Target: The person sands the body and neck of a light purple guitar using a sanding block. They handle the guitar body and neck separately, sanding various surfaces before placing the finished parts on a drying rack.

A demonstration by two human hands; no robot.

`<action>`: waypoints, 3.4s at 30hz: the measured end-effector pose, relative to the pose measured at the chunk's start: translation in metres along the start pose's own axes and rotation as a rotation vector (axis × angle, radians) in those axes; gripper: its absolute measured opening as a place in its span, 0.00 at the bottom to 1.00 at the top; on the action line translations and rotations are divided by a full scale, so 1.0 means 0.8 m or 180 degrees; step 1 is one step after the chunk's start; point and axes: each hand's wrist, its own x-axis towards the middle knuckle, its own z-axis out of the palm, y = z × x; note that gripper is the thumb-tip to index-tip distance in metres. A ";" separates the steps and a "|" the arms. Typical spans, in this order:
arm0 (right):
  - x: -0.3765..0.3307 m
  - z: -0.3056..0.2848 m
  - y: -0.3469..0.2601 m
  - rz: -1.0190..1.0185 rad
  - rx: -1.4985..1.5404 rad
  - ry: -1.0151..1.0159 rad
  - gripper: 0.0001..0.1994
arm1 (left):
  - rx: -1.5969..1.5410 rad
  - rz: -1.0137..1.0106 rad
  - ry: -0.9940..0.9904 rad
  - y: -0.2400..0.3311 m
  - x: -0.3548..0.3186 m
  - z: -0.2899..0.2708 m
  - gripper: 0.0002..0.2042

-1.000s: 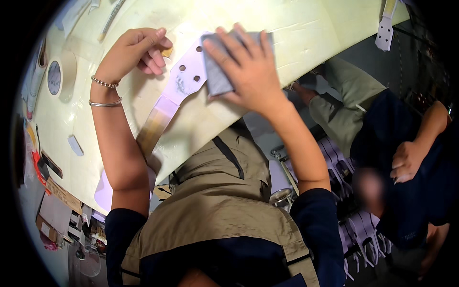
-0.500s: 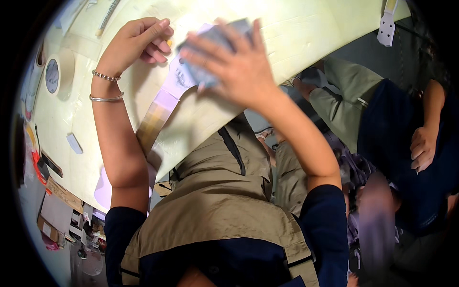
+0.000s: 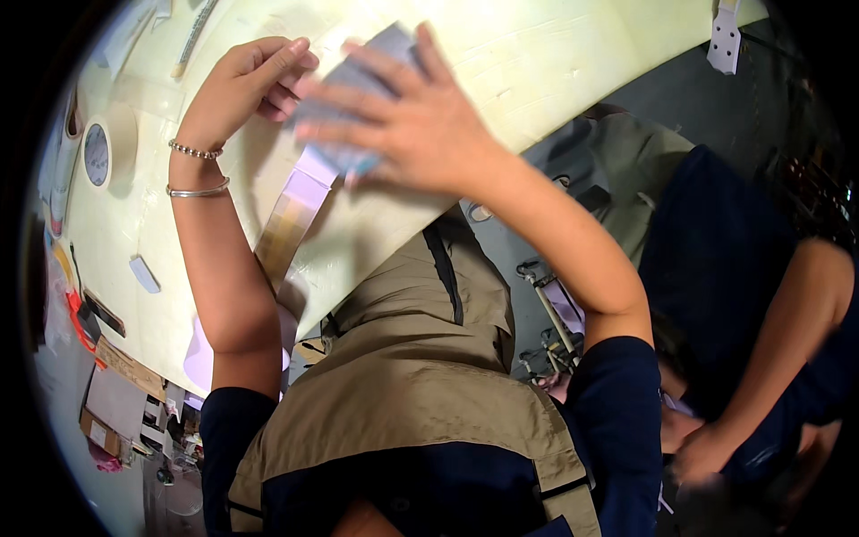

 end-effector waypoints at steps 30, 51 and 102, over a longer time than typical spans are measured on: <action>-0.007 -0.018 0.094 0.1099 -0.0551 0.1025 0.39 | 0.0416 -0.0124 0.0378 0.018 -0.039 0.004 0.20; -0.015 0.010 -0.009 0.0652 0.2629 0.1121 0.15 | -0.0528 0.2480 0.3794 0.094 -0.441 0.009 0.16; 0.009 0.034 -0.036 -0.0477 0.5098 -0.1943 0.26 | -0.0674 0.3090 0.6127 0.075 -0.498 0.032 0.22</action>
